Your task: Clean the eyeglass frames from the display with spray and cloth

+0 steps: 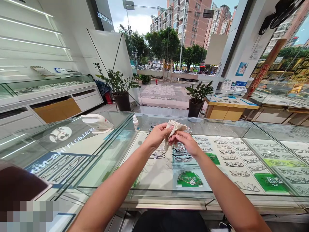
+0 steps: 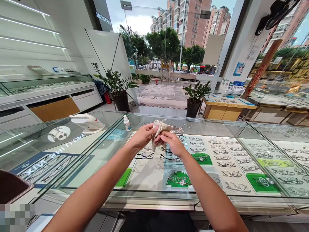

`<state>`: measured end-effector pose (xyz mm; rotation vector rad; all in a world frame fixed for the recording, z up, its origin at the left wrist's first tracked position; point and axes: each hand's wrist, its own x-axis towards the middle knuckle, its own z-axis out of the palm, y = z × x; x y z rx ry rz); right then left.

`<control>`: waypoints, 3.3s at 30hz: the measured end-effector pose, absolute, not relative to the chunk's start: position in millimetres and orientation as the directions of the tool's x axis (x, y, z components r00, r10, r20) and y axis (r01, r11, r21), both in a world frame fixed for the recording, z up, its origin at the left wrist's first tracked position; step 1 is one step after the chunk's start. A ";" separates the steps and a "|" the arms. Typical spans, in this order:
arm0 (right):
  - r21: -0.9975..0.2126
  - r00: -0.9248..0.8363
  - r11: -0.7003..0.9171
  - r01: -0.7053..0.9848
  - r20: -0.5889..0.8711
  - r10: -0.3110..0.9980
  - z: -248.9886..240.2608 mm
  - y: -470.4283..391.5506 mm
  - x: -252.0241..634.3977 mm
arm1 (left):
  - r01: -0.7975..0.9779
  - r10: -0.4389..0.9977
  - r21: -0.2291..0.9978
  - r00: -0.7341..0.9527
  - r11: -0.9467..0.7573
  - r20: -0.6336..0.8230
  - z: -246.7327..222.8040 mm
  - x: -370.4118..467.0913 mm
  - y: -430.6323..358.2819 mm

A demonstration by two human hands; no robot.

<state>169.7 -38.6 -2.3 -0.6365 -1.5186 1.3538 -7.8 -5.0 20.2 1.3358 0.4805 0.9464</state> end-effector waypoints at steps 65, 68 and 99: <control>-0.898 -0.049 0.242 -0.367 0.278 0.959 1.9 -36.1 182.1 | -0.069 0.817 0.976 0.536 -0.208 0.212 6.8 6.1 -9.4; -0.881 -0.029 0.250 -0.403 0.285 0.958 1.6 -34.8 184.3 | -0.074 0.803 0.971 0.550 -0.228 0.231 8.8 2.1 -8.1; -0.876 -0.063 0.197 -0.441 0.249 0.966 2.2 -39.5 175.3 | -0.150 0.802 0.954 0.518 -0.259 0.299 8.2 7.2 -21.1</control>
